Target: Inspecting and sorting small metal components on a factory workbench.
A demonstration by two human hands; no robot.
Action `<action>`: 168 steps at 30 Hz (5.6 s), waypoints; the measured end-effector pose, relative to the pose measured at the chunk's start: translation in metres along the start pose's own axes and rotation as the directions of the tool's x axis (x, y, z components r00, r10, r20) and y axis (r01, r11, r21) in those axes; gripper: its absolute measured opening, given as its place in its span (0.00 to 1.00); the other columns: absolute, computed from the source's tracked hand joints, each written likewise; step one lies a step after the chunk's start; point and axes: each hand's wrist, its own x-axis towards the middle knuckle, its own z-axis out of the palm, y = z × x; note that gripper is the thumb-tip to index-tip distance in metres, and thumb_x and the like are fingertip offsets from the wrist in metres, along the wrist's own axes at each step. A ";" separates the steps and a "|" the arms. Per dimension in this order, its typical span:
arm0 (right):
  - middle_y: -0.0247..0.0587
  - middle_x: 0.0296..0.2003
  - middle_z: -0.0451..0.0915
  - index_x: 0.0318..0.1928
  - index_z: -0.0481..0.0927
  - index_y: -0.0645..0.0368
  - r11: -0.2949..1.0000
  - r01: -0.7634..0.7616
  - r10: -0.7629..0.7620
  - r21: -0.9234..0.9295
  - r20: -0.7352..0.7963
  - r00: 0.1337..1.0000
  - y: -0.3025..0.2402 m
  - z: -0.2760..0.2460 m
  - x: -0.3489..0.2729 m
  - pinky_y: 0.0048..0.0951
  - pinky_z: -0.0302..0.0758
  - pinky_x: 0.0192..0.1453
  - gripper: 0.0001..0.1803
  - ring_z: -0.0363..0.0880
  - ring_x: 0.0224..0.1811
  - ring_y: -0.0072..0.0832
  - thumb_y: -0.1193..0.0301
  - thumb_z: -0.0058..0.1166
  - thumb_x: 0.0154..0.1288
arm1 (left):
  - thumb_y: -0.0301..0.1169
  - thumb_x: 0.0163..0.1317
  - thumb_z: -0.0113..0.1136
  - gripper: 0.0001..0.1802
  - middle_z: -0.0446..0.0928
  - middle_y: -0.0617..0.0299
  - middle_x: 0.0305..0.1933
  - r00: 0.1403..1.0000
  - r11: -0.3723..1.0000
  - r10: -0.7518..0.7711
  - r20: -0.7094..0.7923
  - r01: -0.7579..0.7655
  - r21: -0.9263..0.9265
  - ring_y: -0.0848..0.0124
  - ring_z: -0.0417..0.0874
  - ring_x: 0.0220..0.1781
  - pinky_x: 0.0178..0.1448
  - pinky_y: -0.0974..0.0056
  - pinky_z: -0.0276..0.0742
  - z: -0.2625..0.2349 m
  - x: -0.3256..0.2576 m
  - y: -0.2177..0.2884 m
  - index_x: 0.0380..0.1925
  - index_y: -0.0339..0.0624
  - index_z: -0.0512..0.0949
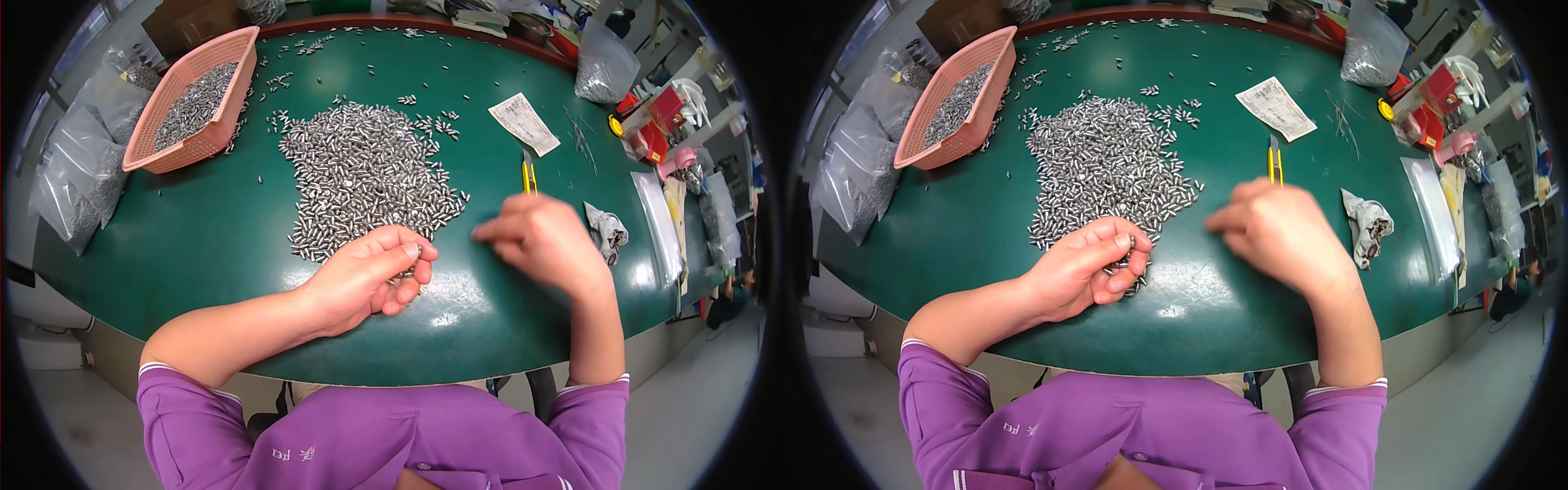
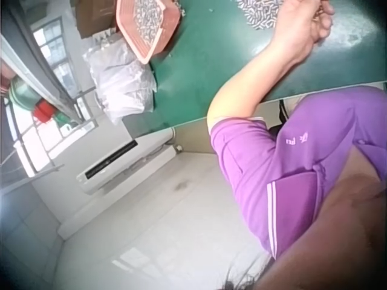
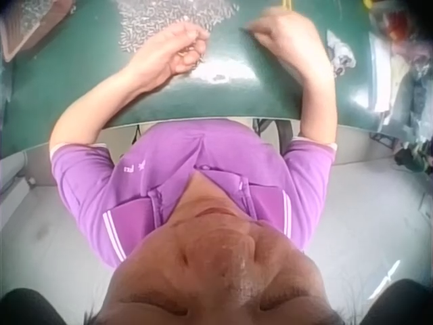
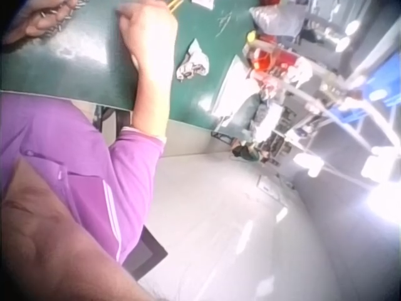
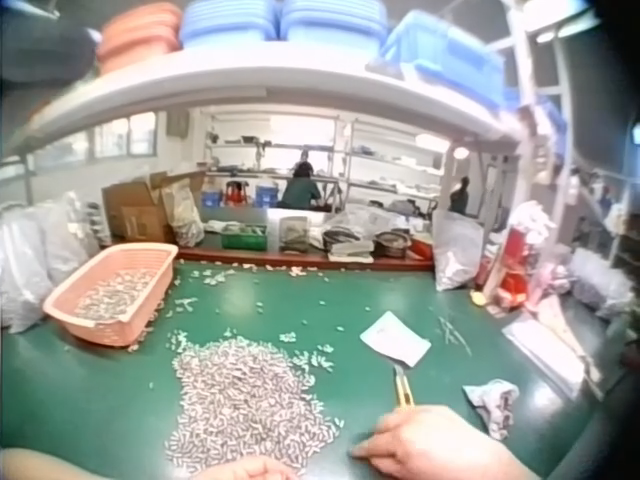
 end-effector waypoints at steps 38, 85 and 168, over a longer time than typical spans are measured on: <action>0.35 0.26 0.71 0.33 0.88 0.51 0.996 0.087 -0.085 0.011 -0.106 0.991 0.006 0.012 0.007 0.31 0.72 0.39 0.17 0.74 0.35 0.33 0.83 0.57 0.42 | 0.32 0.74 0.44 0.10 0.72 0.61 0.38 1.000 1.000 -0.007 0.001 0.007 0.000 0.78 0.67 0.28 0.25 0.73 0.63 0.001 -0.001 0.000 0.47 0.41 0.72; 0.40 0.32 0.74 0.37 0.85 0.57 0.998 -0.051 0.058 0.043 -0.190 0.980 0.025 0.015 0.011 0.36 0.75 0.45 0.15 0.75 0.39 0.38 0.84 0.55 0.47 | 0.32 0.73 0.45 0.10 0.73 0.62 0.38 1.000 1.000 -0.013 -0.009 0.013 0.011 0.78 0.68 0.28 0.26 0.73 0.64 0.000 -0.002 0.000 0.47 0.41 0.72; 0.32 0.33 0.78 0.36 0.80 0.53 0.944 0.317 -0.254 0.090 -0.413 0.874 -0.034 0.039 0.017 0.34 0.75 0.38 0.11 0.78 0.35 0.34 0.70 0.65 0.51 | 0.33 0.71 0.53 0.08 0.73 0.64 0.33 1.000 0.998 0.026 -0.010 -0.026 0.058 0.82 0.67 0.23 0.21 0.75 0.61 0.003 -0.002 0.002 0.44 0.42 0.68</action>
